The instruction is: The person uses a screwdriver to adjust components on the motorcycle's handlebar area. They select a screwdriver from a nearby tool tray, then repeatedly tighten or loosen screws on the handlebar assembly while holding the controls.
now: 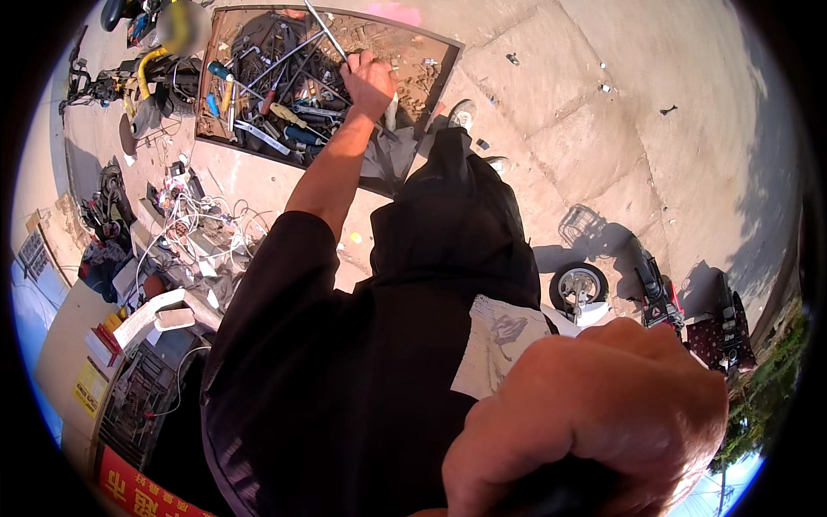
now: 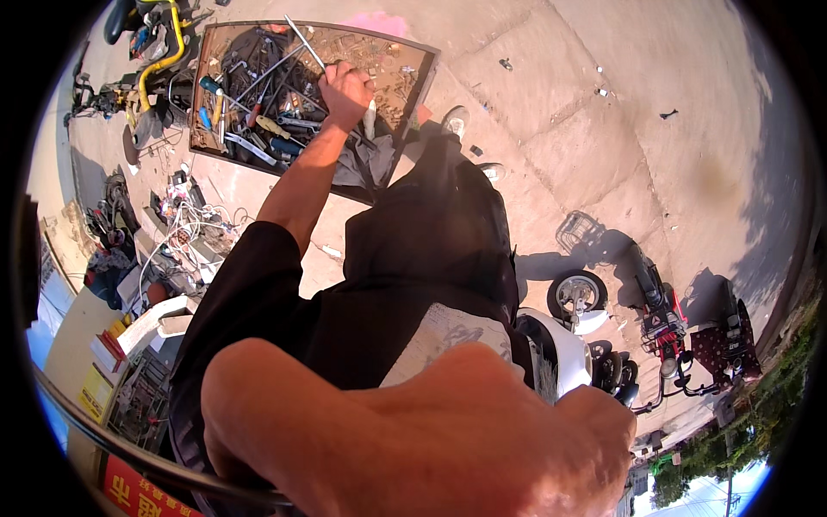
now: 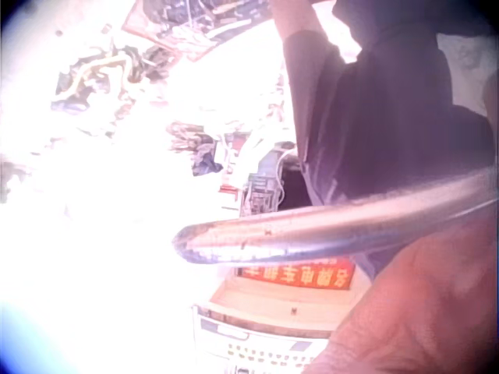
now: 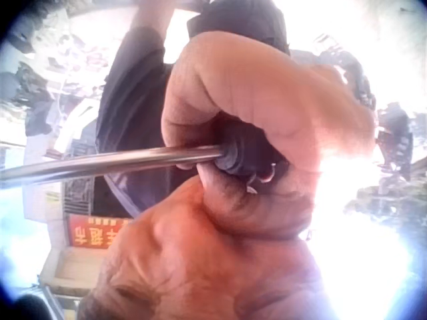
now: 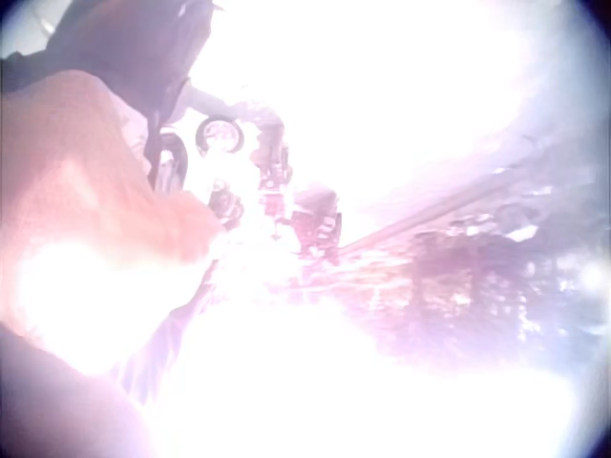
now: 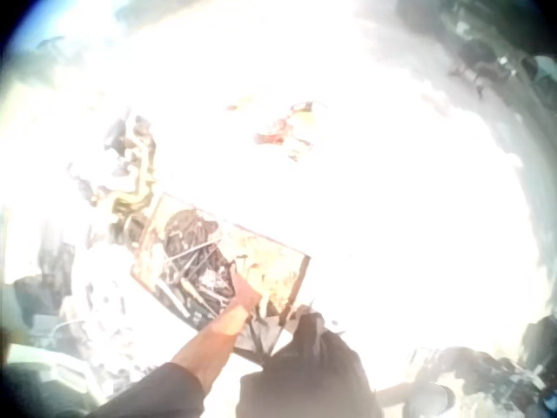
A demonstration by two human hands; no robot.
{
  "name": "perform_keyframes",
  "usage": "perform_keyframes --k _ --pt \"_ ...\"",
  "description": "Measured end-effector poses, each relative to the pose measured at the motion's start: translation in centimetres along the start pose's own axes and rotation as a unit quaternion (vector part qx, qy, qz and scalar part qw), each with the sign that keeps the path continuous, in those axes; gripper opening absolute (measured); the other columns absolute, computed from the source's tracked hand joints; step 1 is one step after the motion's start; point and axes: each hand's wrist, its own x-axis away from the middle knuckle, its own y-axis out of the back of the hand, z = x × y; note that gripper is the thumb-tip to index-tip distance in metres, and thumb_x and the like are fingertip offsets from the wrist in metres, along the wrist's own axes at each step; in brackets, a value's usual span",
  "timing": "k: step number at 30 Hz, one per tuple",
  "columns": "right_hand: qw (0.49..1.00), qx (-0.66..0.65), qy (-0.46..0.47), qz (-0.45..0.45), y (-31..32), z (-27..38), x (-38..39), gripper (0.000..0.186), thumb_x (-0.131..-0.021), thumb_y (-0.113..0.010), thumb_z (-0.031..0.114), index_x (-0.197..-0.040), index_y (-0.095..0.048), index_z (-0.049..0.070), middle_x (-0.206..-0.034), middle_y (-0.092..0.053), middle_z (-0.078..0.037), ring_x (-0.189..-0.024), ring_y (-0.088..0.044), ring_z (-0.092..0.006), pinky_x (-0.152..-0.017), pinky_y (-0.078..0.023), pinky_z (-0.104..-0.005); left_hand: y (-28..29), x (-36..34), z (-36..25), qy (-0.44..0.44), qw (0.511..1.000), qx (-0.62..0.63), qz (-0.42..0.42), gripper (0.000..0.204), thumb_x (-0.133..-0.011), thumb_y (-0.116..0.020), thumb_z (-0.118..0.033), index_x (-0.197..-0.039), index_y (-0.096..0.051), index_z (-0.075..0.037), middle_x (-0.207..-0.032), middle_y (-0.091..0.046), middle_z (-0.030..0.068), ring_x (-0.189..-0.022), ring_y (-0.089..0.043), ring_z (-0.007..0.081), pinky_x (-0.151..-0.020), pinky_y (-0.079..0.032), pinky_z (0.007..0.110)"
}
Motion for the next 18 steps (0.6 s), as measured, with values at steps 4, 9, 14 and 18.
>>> perform_keyframes --k 4,9,14,18 --pt "0.994 0.105 -0.020 -0.004 0.9 -0.7 -2.3 0.017 -0.086 -0.072 0.010 -0.071 -0.065 0.005 -0.063 -0.064 0.000 -0.056 -0.059 -0.0085 -0.057 -0.042 -0.0236 -1.6 0.7 2.0 -0.003 0.999 -0.040 0.008 0.012 -0.075 -0.076 -0.027 -0.075 -0.075 -0.016 -0.095 -0.063 0.0042 -0.102 -0.057 0.0315 -0.085 -0.046 0.051" --pt "0.996 0.035 -0.005 -0.084 5.2 -7.0 -6.0 0.007 -0.095 -0.072 0.006 -0.094 -0.067 0.000 -0.076 -0.067 -0.002 -0.064 -0.060 -0.0075 -0.060 -0.047 -0.0254 -2.3 1.1 2.5 0.069 0.996 -0.026 0.055 0.011 -0.079 -0.077 -0.024 -0.084 -0.078 -0.014 -0.108 -0.067 0.0045 -0.112 -0.056 0.0312 -0.099 -0.041 0.049" --pt "0.978 -0.039 -0.016 -0.206 8.1 -12.1 -6.0 0.015 -0.097 -0.075 0.012 -0.099 -0.068 -0.001 -0.082 -0.070 -0.006 -0.067 -0.065 -0.0110 -0.060 -0.050 -0.0242 2.0 0.9 0.1 0.052 0.989 0.135 -0.015 0.012 -0.086 -0.074 -0.015 -0.097 -0.076 -0.011 -0.103 -0.070 0.0045 -0.101 -0.062 0.0277 -0.090 -0.048 0.043" --pt "0.975 -0.088 0.029 -0.203 8.3 -14.7 -6.8 0.014 -0.098 -0.073 0.010 -0.104 -0.068 -0.002 -0.089 -0.073 -0.010 -0.072 -0.070 -0.0150 -0.063 -0.054 -0.0269 6.7 2.0 -3.8 0.299 0.803 0.512 0.052 0.009 -0.096 -0.070 -0.008 -0.103 -0.074 -0.005 -0.102 -0.073 0.0046 -0.091 -0.068 0.0167 -0.079 -0.053 0.031"
